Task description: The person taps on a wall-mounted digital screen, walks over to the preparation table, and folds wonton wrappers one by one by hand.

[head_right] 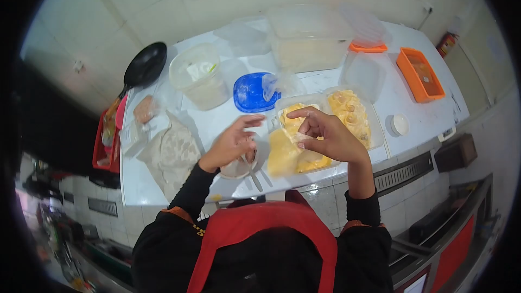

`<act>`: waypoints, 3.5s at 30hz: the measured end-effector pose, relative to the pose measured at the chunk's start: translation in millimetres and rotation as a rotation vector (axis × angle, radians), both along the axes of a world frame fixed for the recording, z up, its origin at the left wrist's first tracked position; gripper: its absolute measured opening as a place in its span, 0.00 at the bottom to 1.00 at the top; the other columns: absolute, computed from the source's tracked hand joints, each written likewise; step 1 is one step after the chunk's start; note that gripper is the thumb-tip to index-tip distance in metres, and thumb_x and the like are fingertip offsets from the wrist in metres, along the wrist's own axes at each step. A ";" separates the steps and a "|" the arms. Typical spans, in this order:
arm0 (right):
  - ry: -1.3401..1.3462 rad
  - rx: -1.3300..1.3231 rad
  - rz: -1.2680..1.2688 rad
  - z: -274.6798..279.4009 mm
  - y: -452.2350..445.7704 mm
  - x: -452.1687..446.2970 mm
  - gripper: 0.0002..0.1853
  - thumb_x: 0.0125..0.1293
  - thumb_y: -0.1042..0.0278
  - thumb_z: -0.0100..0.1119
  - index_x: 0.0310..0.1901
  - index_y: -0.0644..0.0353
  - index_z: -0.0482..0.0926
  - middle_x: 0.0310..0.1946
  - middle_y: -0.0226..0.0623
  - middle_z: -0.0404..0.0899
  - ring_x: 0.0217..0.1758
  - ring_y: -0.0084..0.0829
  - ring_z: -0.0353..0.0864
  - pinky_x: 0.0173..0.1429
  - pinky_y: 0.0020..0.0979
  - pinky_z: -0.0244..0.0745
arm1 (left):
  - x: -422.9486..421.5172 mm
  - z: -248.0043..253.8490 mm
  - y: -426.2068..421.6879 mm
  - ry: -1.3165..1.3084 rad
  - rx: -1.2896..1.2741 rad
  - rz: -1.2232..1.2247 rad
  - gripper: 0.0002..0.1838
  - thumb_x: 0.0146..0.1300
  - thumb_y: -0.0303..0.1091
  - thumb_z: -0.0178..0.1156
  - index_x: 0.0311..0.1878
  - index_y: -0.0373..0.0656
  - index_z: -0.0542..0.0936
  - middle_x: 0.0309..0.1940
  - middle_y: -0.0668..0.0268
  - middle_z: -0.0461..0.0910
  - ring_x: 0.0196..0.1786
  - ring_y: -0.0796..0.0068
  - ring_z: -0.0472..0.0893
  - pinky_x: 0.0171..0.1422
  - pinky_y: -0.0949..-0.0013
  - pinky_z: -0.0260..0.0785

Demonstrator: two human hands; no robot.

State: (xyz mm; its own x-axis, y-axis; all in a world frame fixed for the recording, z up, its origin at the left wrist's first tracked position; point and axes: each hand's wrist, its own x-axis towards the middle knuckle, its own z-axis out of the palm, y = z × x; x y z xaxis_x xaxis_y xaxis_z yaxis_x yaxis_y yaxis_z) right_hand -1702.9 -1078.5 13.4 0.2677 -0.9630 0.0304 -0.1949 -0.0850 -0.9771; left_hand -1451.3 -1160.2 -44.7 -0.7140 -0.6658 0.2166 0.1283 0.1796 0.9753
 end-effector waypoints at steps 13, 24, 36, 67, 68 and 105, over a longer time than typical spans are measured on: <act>0.029 -0.048 -0.087 -31.9 30.6 -18.3 0.33 0.54 0.77 0.63 0.63 0.55 0.65 0.22 0.26 0.67 0.24 0.16 0.63 0.31 0.20 0.61 | -78.7 19.0 6.0 -0.321 -0.060 -0.134 0.13 0.61 0.38 0.60 0.38 0.35 0.78 0.32 0.67 0.80 0.33 0.79 0.77 0.40 0.74 0.70; 0.215 -0.044 -0.427 -56.0 88.2 -151.5 0.32 0.54 0.74 0.66 0.61 0.56 0.64 0.23 0.29 0.71 0.23 0.18 0.70 0.29 0.23 0.66 | -233.0 -54.8 117.5 0.366 1.075 -0.080 0.32 0.69 0.49 0.42 0.69 0.38 0.55 0.66 0.50 0.61 0.66 0.52 0.65 0.69 0.51 0.57; 1.036 0.267 -0.505 -149.6 93.1 -360.8 0.35 0.60 0.44 0.57 0.63 0.57 0.63 0.25 0.48 0.80 0.28 0.45 0.82 0.37 0.40 0.75 | -262.1 -30.7 119.5 0.386 0.957 0.336 0.22 0.62 0.34 0.57 0.59 0.37 0.68 0.53 0.60 0.76 0.52 0.68 0.77 0.57 0.63 0.70; 0.586 -0.661 -0.149 -27.2 54.0 -158.8 0.21 0.64 0.47 0.51 0.54 0.45 0.78 0.64 0.51 0.61 0.64 0.54 0.62 0.67 0.48 0.56 | -221.8 6.5 97.2 0.172 0.621 0.189 0.17 0.58 0.27 0.65 0.50 0.32 0.76 0.41 0.63 0.80 0.42 0.79 0.79 0.45 0.75 0.73; 0.557 -0.655 -0.160 -26.1 54.8 -157.8 0.21 0.64 0.47 0.51 0.54 0.45 0.79 0.64 0.51 0.61 0.64 0.54 0.62 0.67 0.49 0.56 | -220.7 7.8 96.8 0.169 0.621 0.191 0.17 0.58 0.27 0.65 0.49 0.32 0.76 0.41 0.63 0.80 0.42 0.79 0.79 0.45 0.75 0.73; 0.049 -0.058 -0.059 -27.7 47.7 -155.2 0.27 0.55 0.83 0.58 0.58 0.61 0.66 0.29 0.30 0.71 0.32 0.20 0.72 0.41 0.23 0.69 | -213.9 -2.4 80.0 -0.246 0.164 0.098 0.15 0.56 0.38 0.64 0.41 0.36 0.81 0.30 0.60 0.82 0.31 0.73 0.80 0.38 0.70 0.70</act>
